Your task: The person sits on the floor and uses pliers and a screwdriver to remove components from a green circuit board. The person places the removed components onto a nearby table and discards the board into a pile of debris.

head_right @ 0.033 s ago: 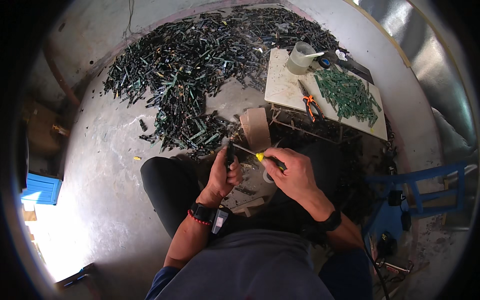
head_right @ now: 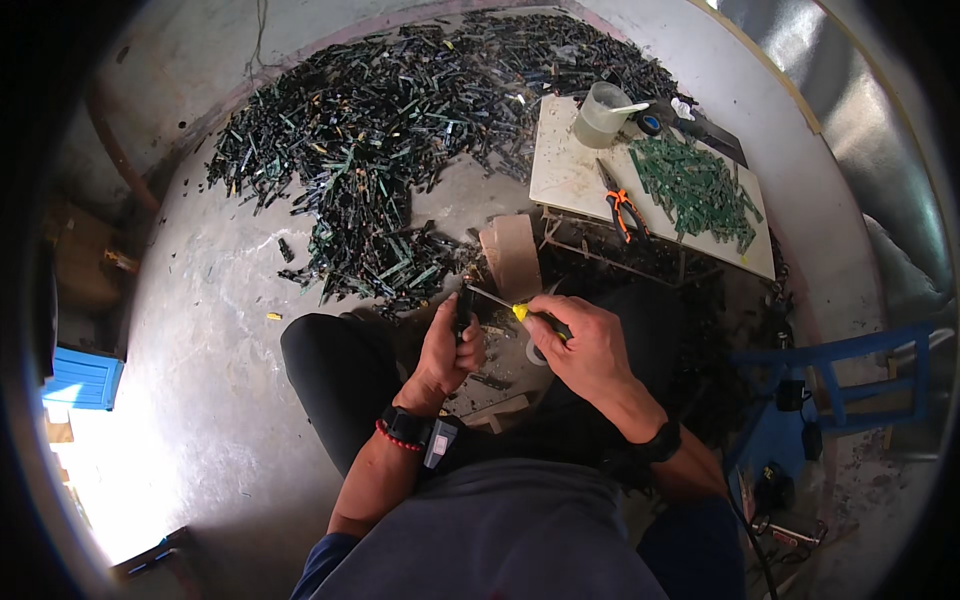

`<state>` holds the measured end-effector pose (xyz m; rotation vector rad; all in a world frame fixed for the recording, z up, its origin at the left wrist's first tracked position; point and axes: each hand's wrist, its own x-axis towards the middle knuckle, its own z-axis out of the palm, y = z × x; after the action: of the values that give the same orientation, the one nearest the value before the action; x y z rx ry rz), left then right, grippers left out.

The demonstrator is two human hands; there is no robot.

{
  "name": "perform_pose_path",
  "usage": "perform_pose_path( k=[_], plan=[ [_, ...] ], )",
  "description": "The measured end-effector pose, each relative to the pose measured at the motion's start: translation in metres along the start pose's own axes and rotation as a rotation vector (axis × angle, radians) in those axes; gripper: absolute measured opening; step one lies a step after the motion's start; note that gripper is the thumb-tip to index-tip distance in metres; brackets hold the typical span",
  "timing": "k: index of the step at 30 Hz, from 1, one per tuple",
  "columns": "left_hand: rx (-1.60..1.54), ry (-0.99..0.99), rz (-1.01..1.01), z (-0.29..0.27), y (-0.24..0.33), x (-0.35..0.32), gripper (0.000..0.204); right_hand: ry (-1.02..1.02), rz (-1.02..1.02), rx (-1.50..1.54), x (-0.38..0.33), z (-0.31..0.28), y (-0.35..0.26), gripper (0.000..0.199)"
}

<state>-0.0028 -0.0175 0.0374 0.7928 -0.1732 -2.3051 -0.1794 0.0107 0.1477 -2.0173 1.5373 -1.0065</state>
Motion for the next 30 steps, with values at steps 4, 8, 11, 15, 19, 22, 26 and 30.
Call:
perform_pose_path(
  k=[4,8,11,15,19,22,26,30],
  plan=[
    [0.002,0.012,-0.023,-0.001,-0.002,0.001,0.055,-0.079,0.205,-0.062,0.0,0.0,-0.012,0.015],
    [0.058,0.018,0.014,-0.002,-0.005,0.003,0.054,-0.12,0.264,-0.151,-0.002,0.003,-0.014,0.018],
    [0.121,0.067,0.061,-0.001,-0.005,0.001,0.054,-0.167,0.174,-0.191,-0.003,0.002,-0.015,0.022],
    [0.161,0.124,0.094,0.002,-0.006,0.001,0.054,-0.253,0.101,-0.301,-0.003,-0.003,-0.02,0.025],
    [0.199,0.133,0.118,0.002,-0.006,0.001,0.053,-0.218,0.102,-0.29,-0.002,-0.004,-0.023,0.022],
    [0.221,0.131,0.139,0.001,-0.007,0.001,0.053,-0.151,0.071,-0.256,-0.001,-0.004,-0.02,0.019],
    [0.217,0.12,0.131,-0.001,-0.007,0.002,0.053,-0.144,0.074,-0.23,0.002,-0.005,-0.019,0.017],
    [0.204,0.125,0.128,0.002,-0.006,0.0,0.053,-0.168,0.084,-0.24,0.002,-0.004,-0.018,0.017]
  ],
)
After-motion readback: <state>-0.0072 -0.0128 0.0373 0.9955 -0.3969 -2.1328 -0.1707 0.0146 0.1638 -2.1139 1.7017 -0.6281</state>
